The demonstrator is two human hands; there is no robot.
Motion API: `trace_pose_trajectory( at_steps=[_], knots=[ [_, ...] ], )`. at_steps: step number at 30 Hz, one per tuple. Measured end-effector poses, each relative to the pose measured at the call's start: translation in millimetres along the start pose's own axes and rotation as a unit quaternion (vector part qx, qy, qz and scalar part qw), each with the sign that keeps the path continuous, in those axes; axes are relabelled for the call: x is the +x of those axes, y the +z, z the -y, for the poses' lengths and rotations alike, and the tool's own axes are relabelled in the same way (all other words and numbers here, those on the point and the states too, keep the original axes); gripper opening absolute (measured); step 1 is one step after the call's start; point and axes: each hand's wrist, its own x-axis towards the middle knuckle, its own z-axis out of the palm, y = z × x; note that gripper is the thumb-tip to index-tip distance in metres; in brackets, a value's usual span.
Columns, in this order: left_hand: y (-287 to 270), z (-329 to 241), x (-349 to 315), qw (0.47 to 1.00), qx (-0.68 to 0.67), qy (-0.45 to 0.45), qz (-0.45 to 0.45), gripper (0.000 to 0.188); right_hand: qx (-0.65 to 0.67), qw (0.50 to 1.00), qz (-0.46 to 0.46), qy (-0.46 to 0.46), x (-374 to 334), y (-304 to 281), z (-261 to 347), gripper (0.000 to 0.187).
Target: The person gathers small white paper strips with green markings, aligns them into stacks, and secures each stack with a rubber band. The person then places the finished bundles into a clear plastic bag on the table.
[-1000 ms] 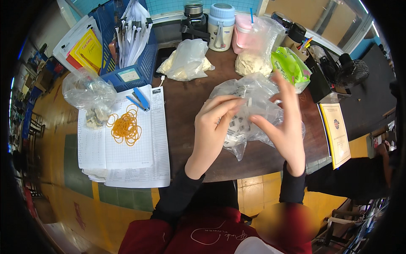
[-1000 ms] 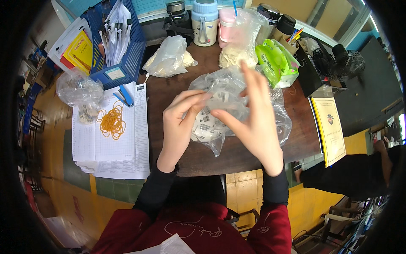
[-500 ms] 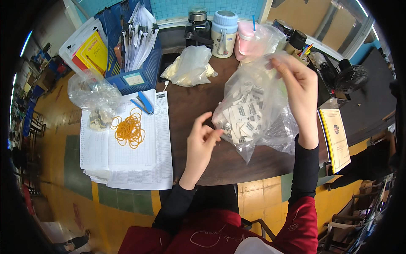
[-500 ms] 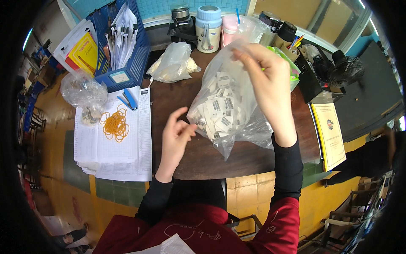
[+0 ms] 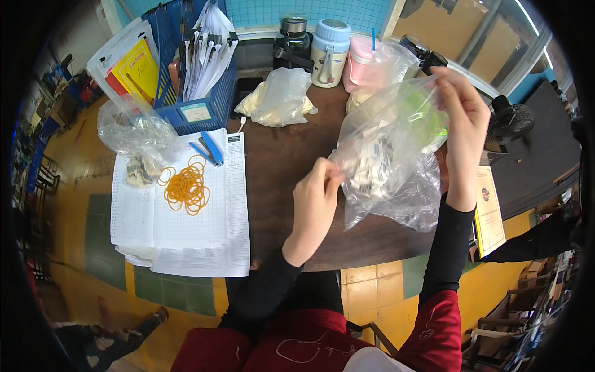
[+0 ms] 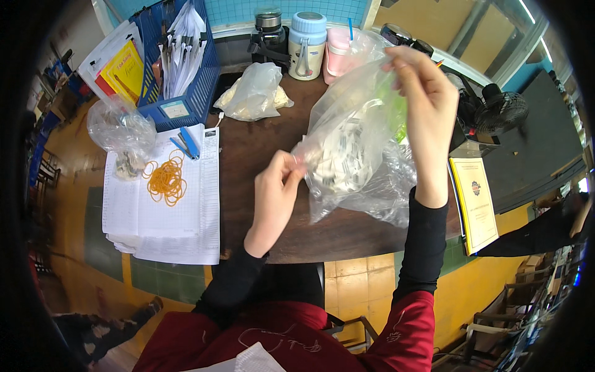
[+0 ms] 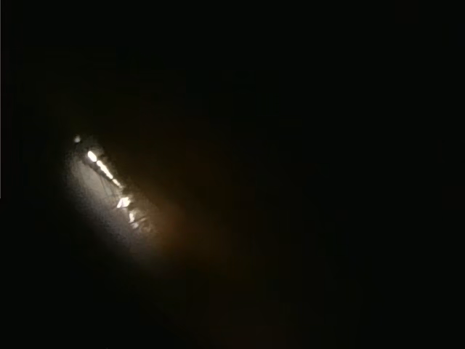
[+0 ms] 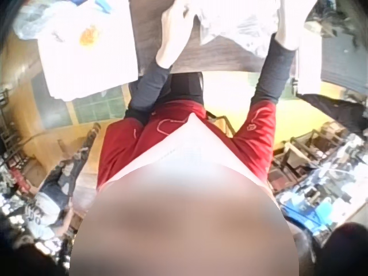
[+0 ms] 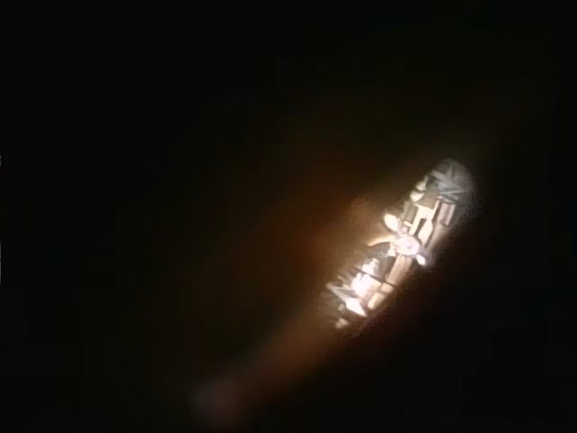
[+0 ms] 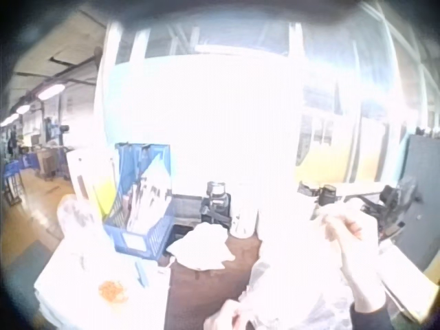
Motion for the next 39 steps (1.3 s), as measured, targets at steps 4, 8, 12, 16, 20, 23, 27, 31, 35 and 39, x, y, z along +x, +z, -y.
trace_pose_trajectory(
  at_steps=[4,8,12,16,20,23,27,31,35,39],
  knots=[
    [-6,-17,26,0.989,-0.107,0.057,-0.089,0.021,-0.038,0.999,0.03,0.002,-1,-6,13,0.034],
    [-17,-34,45,0.977,-0.207,0.014,-0.048,0.025,-0.203,0.933,0.243,-0.172,-24,17,21,0.075],
    [-23,-39,49,0.959,-0.274,0.052,-0.047,0.033,-0.285,0.892,0.316,-0.153,-39,47,14,0.06],
    [-32,-38,43,0.968,-0.248,0.012,-0.042,0.043,-0.239,0.941,0.21,-0.114,-16,52,0,0.032],
    [-31,-37,28,0.99,-0.135,-0.006,-0.027,0.065,-0.113,0.973,0.2,0.018,2,51,2,0.028],
    [-14,-36,23,0.993,-0.019,0.074,-0.087,0.051,-0.129,0.955,0.253,0.085,8,52,12,0.029],
    [-17,-27,37,0.979,0.066,0.134,-0.137,0.013,-0.149,0.941,0.3,0.046,14,45,20,0.027],
    [-50,-23,49,0.963,0.065,0.1,-0.243,0.007,-0.259,0.927,0.264,0.055,39,24,17,0.024],
    [-42,-30,35,0.975,-0.082,0.095,-0.181,0.004,-0.223,0.943,0.242,0.047,39,26,14,0.027],
    [-23,-13,40,0.984,-0.058,0.072,-0.151,0.018,-0.185,0.919,0.349,-0.007,22,58,15,0.029]
  ],
)
